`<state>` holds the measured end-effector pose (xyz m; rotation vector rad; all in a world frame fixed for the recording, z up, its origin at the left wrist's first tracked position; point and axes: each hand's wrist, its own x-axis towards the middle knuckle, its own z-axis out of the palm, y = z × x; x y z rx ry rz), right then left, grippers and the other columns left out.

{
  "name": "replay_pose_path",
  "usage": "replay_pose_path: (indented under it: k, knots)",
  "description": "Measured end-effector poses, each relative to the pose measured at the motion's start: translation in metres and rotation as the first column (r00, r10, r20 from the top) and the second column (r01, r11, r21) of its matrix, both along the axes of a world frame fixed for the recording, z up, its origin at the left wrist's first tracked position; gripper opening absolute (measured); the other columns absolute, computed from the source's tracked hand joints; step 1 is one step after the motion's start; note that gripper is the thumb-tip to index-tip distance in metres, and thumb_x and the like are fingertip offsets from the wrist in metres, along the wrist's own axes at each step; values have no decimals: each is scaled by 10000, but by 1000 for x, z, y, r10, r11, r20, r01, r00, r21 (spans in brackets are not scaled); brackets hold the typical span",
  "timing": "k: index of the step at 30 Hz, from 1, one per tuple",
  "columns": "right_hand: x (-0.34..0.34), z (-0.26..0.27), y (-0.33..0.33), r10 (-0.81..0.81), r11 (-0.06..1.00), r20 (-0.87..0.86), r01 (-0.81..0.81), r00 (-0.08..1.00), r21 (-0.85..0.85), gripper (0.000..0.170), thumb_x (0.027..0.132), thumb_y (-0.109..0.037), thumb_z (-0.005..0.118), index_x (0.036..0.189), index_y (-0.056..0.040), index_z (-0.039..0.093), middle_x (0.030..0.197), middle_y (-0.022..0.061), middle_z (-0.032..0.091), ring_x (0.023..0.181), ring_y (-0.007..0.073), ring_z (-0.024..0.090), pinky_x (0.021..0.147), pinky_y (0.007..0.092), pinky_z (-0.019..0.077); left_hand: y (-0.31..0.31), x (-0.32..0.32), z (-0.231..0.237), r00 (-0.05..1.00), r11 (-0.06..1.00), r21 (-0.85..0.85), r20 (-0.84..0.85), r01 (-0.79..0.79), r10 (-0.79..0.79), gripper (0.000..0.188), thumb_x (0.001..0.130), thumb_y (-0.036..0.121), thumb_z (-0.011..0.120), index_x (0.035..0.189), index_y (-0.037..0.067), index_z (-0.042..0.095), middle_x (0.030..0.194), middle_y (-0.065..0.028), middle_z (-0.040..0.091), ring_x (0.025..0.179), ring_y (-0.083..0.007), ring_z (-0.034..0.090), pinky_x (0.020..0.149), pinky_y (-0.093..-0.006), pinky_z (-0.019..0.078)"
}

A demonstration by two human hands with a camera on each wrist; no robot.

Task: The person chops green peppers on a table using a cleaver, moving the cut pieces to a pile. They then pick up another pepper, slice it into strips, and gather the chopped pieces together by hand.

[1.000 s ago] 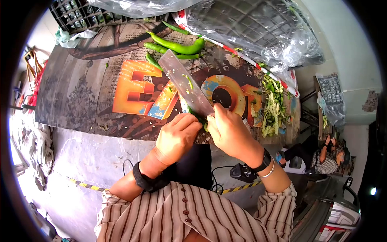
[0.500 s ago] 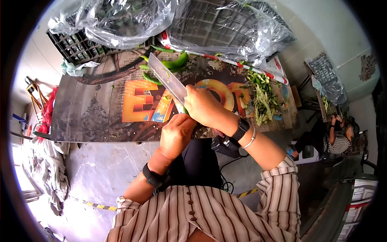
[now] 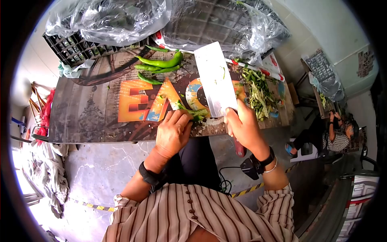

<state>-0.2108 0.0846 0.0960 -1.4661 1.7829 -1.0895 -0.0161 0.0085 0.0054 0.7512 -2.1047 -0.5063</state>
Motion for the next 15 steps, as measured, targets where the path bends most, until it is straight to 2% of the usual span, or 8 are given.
replay_pose_path:
  k: [2, 4, 7, 9, 10, 12, 14, 15]
  knots:
    - [-5, -9, 9, -40, 999, 47, 38, 998, 35, 138, 950, -66, 528, 870, 33, 474, 621, 81, 572, 439, 132, 551, 416, 304, 435, 0, 0, 1, 1000, 1000, 0, -16, 0, 0, 241, 775, 7, 684, 1003, 77, 649, 1019, -69, 636, 836, -300, 620, 729, -373, 526]
    - [-8, -13, 14, -47, 997, 85, 43, 995, 57, 136, 950, -63, 527, 873, 33, 469, 647, 86, 579, 436, 139, 550, 406, 298, 439, 1, 0, 2, 1000, 1000, 1, -31, -2, 2, 278, 778, 0, 675, 1044, 77, 648, 1058, -80, 634, 855, -305, 622, 743, -370, 529]
    - [-10, -22, 18, -57, 998, 102, 52, 993, 43, 128, 948, -60, 530, 877, 29, 471, 641, 83, 573, 435, 140, 551, 399, 295, 433, 2, 0, 4, 1000, 996, 92, -14, -9, 10, 291, 772, -8, 668, 1051, 73, 655, 1087, -84, 635, 964, -306, 623, 832, -383, 519]
    - [-9, -29, 16, -74, 997, 166, 72, 983, 16, 128, 946, -59, 534, 875, 27, 472, 638, 82, 573, 433, 141, 554, 399, 298, 436, -2, 3, 9, 997, 999, 47, 74, -7, 4, 286, 765, -16, 659, 1036, 76, 663, 1115, -83, 640, 1088, -314, 603, 928, -420, 486]
    - [-6, -31, 15, -73, 997, 170, 71, 983, 17, 128, 946, -59, 534, 875, 27, 472, 638, 82, 573, 433, 141, 554, 399, 298, 436, -5, 3, 7, 997, 999, 49, 79, -8, 4, 286, 765, -16, 659, 1036, 76, 663, 1115, -83, 640, 1088, -314, 603, 928, -420, 486]
    - [-1, -33, 11, -43, 997, 155, 51, 987, -51, 129, 946, -63, 538, 878, 27, 475, 632, 80, 572, 428, 146, 555, 399, 301, 438, -13, 3, 0, 997, 997, -71, 67, 39, -34, 294, 758, -13, 661, 1036, 85, 675, 1162, -93, 638, 1156, -328, 578, 1012, -461, 439]
    - [2, -37, 5, -63, 998, 110, 65, 992, -22, 96, 945, -55, 545, 898, 5, 488, 639, 83, 583, 452, 162, 587, 417, 309, 461, -19, 6, -2, 988, 995, -40, 129, 87, -82, 298, 759, 18, 687, 1047, 94, 679, 1187, -129, 629, 1201, -349, 551, 1109, -450, 378]
    - [2, -38, 5, -63, 998, 112, 66, 992, -22, 96, 945, -55, 545, 898, 5, 488, 639, 83, 583, 452, 162, 587, 417, 309, 461, -20, 7, -3, 988, 995, -40, 131, 88, -82, 298, 759, 18, 687, 1047, 94, 679, 1187, -129, 629, 1201, -349, 551, 1109, -450, 378]
